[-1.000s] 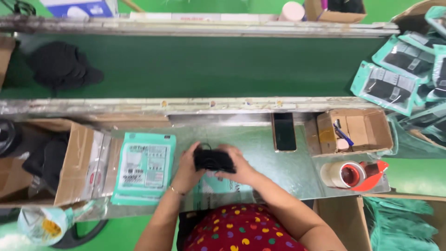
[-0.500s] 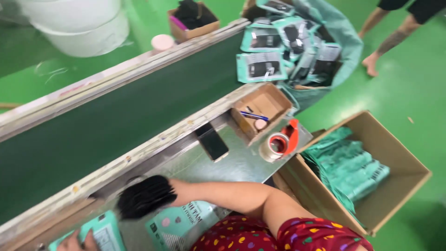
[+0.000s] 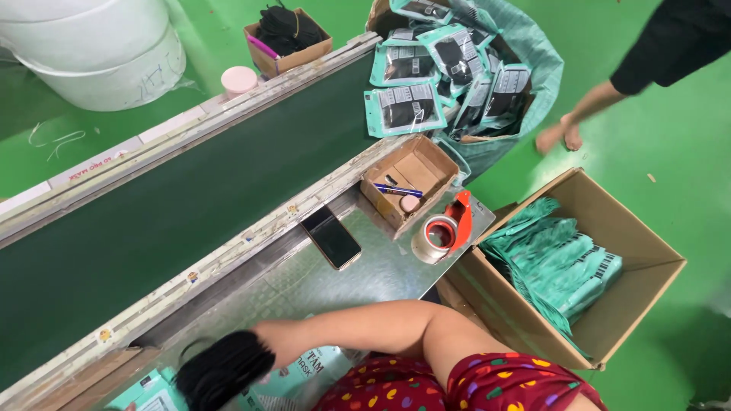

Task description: Packing face masks into plastic bags at a production station.

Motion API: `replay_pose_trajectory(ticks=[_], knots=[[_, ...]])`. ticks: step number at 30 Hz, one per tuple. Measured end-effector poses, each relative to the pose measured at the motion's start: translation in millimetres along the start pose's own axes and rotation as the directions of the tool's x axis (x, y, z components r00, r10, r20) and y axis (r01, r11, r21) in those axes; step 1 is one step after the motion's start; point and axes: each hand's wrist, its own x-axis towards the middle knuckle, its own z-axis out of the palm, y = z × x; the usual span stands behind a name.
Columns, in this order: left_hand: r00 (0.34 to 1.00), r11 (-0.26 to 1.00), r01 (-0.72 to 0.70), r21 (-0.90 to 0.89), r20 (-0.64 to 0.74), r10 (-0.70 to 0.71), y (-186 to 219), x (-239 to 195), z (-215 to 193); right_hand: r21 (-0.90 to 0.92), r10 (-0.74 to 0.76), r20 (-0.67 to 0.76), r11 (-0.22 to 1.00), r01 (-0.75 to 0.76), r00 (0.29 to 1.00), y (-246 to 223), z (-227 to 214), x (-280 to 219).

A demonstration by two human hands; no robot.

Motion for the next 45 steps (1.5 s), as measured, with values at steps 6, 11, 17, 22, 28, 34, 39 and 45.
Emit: replay_pose_trajectory(ticks=[6,11,17,22,28,34,39,45], knots=[[0.983,0.98,0.185,0.07,0.003,-0.186,1,-46,-13,-0.227,0.024,-0.286,0.97,-0.091,0.958,79,6,-13],[0.979,0.964,0.197,0.176,0.012,-0.203,169,0,-46,0.038,0.106,-0.334,0.994,-0.098,0.937,39,0,-16],[0.981,0.991,-0.13,0.028,0.146,0.125,240,20,-27,0.434,0.285,0.003,0.863,-0.258,0.959,21,-11,-28],[0.956,0.975,-0.223,0.016,0.2,0.216,251,30,-36,0.6,0.151,-0.223,0.8,0.014,0.963,-33,-41,-45],[0.956,0.975,-0.221,0.005,0.2,0.215,258,28,-10,0.342,0.264,-0.28,0.926,-0.161,0.923,-26,-36,-36],[0.832,0.899,-0.434,-0.069,0.353,0.428,283,29,-36,0.335,0.392,-0.529,0.911,-0.239,0.752,-15,-46,-19],[0.865,0.91,-0.396,-0.125,0.282,0.415,278,26,-26,0.188,0.195,-0.328,0.972,-0.139,0.924,-39,-19,-29],[0.98,0.98,-0.145,-0.135,-0.153,0.124,296,60,-62,0.226,0.106,-0.228,0.973,-0.053,0.968,-61,-16,-32]])
